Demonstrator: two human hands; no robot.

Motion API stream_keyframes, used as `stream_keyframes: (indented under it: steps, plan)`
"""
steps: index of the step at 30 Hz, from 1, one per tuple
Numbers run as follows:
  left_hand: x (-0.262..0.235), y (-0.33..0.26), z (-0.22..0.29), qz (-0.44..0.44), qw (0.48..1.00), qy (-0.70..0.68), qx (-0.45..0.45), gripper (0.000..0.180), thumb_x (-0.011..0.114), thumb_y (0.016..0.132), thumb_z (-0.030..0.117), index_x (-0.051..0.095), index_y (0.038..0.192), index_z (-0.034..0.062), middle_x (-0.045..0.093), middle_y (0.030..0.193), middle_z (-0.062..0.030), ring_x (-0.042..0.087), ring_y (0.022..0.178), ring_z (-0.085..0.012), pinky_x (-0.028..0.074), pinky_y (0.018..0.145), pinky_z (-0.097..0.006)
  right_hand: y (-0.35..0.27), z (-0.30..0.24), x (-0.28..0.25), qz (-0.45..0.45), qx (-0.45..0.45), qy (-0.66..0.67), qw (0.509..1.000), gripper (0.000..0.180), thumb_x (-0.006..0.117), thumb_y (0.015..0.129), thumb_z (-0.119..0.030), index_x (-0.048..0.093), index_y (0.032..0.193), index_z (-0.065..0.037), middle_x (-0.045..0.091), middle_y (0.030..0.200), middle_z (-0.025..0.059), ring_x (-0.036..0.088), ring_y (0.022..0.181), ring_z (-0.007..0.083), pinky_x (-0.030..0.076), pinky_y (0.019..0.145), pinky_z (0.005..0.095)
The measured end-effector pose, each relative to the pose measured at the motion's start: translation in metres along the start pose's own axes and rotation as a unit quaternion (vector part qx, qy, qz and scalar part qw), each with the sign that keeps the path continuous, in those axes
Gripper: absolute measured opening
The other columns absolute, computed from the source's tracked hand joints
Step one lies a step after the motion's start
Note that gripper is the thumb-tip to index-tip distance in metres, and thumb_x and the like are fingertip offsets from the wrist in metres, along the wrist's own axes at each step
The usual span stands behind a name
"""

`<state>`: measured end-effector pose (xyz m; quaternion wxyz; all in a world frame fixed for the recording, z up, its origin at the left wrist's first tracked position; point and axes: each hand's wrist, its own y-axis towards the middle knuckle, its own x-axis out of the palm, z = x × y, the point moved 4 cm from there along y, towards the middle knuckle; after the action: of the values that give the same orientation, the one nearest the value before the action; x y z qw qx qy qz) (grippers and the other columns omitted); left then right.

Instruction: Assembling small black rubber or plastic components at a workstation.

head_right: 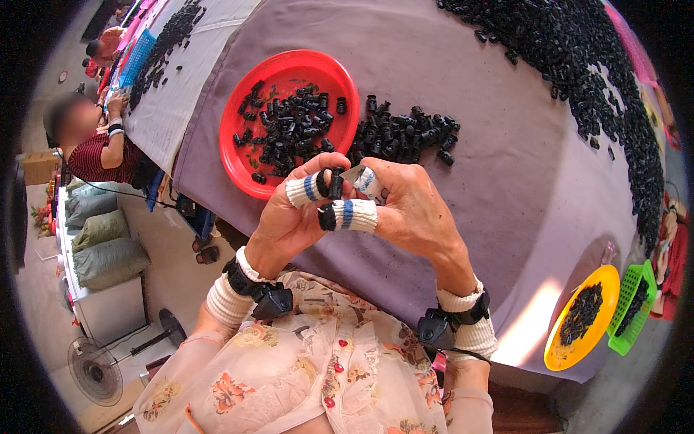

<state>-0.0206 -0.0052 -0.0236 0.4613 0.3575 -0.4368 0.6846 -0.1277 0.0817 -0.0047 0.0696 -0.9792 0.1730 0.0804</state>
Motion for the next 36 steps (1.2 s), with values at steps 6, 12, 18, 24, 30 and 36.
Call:
stream_keyframes:
  steps: [6,12,18,24,30,36]
  plan:
    - [0.001,0.0,0.001,-0.008,1.0,0.023,0.006,0.028,0.057,0.084,0.008,0.052,0.11,-0.0016,0.063,0.092,-0.008,0.062,0.083,-0.0137,0.052,0.075,-0.026,-0.001,-0.001,0.001,-0.004,-0.007,0.0,1.0,0.042,0.074,0.065,-0.037,0.053,0.07,-0.001,0.047,0.056,0.0026,0.04,0.052,0.0096,0.034,0.046,0.0279]
    - [0.0,0.0,0.0,0.007,0.999,0.046,0.01,0.028,0.058,0.084,0.008,0.052,0.109,-0.0004,0.062,0.093,-0.0088,0.062,0.083,-0.0145,0.053,0.074,-0.027,-0.001,0.0,0.001,0.0,-0.011,-0.007,1.0,0.045,0.074,0.065,-0.039,0.052,0.07,0.0,0.046,0.055,0.0036,0.04,0.052,0.01,0.034,0.046,0.0283]
    - [-0.005,0.001,-0.001,0.025,0.997,0.065,0.013,0.028,0.059,0.083,0.009,0.053,0.109,0.001,0.062,0.095,-0.0085,0.062,0.083,-0.0135,0.053,0.074,-0.027,-0.001,0.007,0.004,-0.004,-0.002,0.005,1.0,0.045,0.074,0.066,-0.039,0.051,0.069,-0.001,0.043,0.054,0.0025,0.038,0.052,0.0094,0.033,0.045,0.0275]
    - [0.001,0.001,-0.001,0.031,0.995,0.088,0.021,0.027,0.06,0.083,0.011,0.054,0.108,0.0014,0.061,0.094,-0.006,0.061,0.082,-0.0115,0.052,0.074,-0.025,-0.001,0.005,0.001,-0.006,-0.027,-0.002,1.0,0.046,0.074,0.067,-0.039,0.049,0.069,-0.001,0.04,0.054,0.0017,0.036,0.051,0.0089,0.033,0.045,0.027]
    - [0.007,-0.001,0.005,0.028,0.992,0.115,0.036,0.025,0.062,0.081,0.011,0.056,0.103,0.0019,0.062,0.09,-0.0048,0.06,0.081,-0.0105,0.05,0.073,-0.025,0.001,0.001,0.0,0.013,-0.028,-0.029,0.999,0.047,0.075,0.065,-0.04,0.049,0.069,-0.001,0.041,0.053,0.004,0.036,0.049,0.0107,0.032,0.044,0.0279]
    - [0.005,-0.004,0.007,0.035,0.989,0.133,0.044,0.024,0.064,0.08,0.011,0.057,0.101,0.002,0.062,0.09,-0.0045,0.06,0.081,-0.0104,0.049,0.074,-0.024,0.0,-0.005,0.002,-0.002,-0.018,-0.057,0.998,0.049,0.075,0.064,-0.043,0.049,0.069,-0.001,0.042,0.052,0.0047,0.037,0.048,0.0117,0.033,0.044,0.0287]
